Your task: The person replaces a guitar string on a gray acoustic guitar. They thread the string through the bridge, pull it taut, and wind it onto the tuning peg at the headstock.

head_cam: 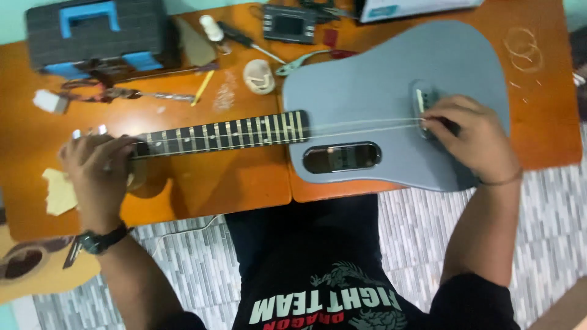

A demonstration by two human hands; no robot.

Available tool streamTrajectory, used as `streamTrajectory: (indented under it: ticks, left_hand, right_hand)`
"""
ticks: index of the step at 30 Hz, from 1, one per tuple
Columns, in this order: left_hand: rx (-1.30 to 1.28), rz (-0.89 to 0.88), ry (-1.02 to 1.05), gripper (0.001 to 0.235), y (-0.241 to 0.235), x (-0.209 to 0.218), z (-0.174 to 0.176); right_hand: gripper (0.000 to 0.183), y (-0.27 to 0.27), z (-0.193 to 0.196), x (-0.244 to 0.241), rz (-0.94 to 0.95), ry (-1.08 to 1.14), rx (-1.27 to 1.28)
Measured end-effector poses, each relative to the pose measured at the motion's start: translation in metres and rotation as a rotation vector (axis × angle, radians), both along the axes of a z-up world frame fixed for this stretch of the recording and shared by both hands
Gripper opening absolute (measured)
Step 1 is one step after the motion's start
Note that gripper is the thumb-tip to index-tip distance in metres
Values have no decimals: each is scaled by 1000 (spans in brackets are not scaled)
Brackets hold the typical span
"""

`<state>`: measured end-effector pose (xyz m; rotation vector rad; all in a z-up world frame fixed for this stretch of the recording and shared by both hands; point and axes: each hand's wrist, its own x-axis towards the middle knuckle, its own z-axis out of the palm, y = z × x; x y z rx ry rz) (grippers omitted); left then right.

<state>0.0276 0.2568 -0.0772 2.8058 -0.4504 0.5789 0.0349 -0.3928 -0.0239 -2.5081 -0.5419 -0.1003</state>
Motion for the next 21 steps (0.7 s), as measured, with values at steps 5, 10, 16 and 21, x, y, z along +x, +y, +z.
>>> streamTrajectory:
  ticks: [5,10,16,21]
  left_hand:
    - [-123,-87,-59,10,-24,-5,18]
    - [-176,-171,27,21,-44,-1,47]
    - [-237,-216,-81,11,-101,42,71]
    - [-218,-189,22,16,-157,75,45]
  right_hand:
    - [20,6,8,-2,-41,102,-1]
    - [26,22,32,13,31,112,-38]
    - [9,114,75,70,263,-66,-122]
    - [14,218,55,138,484,11,-209]
